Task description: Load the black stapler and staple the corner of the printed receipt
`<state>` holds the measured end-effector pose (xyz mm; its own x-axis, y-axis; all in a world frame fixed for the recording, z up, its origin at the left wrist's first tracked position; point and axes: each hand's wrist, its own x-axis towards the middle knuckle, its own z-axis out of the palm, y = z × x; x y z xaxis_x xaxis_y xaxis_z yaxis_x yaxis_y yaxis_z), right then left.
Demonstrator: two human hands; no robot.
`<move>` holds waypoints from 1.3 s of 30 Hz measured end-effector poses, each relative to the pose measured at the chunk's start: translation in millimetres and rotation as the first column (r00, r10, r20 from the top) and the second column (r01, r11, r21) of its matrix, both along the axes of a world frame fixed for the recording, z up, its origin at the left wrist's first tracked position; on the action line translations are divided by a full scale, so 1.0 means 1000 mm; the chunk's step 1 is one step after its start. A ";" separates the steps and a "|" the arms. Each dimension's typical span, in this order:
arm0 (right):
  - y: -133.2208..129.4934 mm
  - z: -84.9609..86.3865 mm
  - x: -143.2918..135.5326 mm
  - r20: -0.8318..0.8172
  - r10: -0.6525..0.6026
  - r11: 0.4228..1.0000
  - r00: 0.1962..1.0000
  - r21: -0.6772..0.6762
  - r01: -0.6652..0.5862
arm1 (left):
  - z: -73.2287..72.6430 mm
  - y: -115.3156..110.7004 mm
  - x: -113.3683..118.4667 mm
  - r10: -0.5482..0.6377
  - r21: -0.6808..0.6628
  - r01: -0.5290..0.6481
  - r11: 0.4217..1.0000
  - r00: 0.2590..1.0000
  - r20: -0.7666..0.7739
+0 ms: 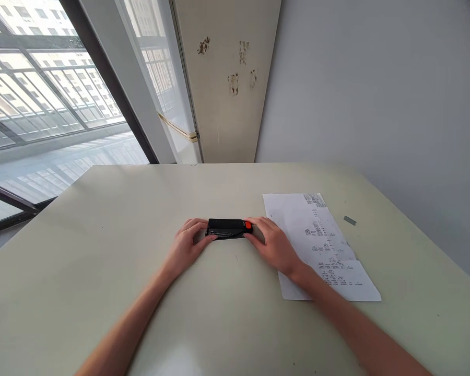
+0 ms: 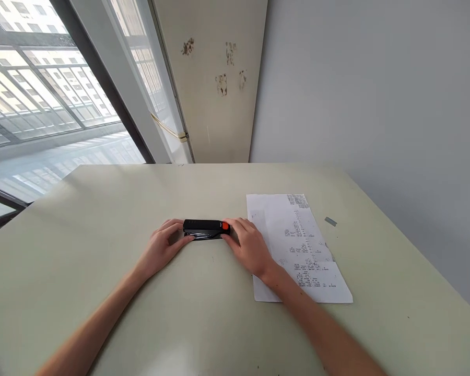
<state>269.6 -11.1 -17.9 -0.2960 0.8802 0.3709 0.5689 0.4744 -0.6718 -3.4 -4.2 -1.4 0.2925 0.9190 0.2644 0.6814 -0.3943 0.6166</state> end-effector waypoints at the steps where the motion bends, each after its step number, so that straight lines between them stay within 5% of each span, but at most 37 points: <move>1: 0.000 -0.001 0.000 0.006 -0.008 1.000 1.000 0.017 0.008 | 0.000 0.000 0.000 0.002 0.009 -0.002 1.000 1.000 0.004; 9: -0.004 -0.010 -0.001 0.081 -0.124 0.978 0.989 0.177 0.108 | 0.000 0.000 0.000 -0.014 0.034 0.013 0.999 1.000 0.020; 17: -0.009 -0.004 -0.001 0.128 -0.111 0.955 0.986 0.288 0.070 | 0.000 0.001 0.000 -0.020 0.037 0.019 0.999 1.000 0.017; 39: -0.011 0.001 0.001 0.104 -0.079 0.982 0.991 0.180 0.059 | 0.002 -0.003 -0.001 -0.063 -0.008 0.063 0.998 0.998 0.018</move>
<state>271.1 -22.2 -16.5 -0.2848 0.8237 0.4904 0.6703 0.5368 -0.5124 -4.2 -7.3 1.0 0.3453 0.9012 0.2620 0.6445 -0.4306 0.6318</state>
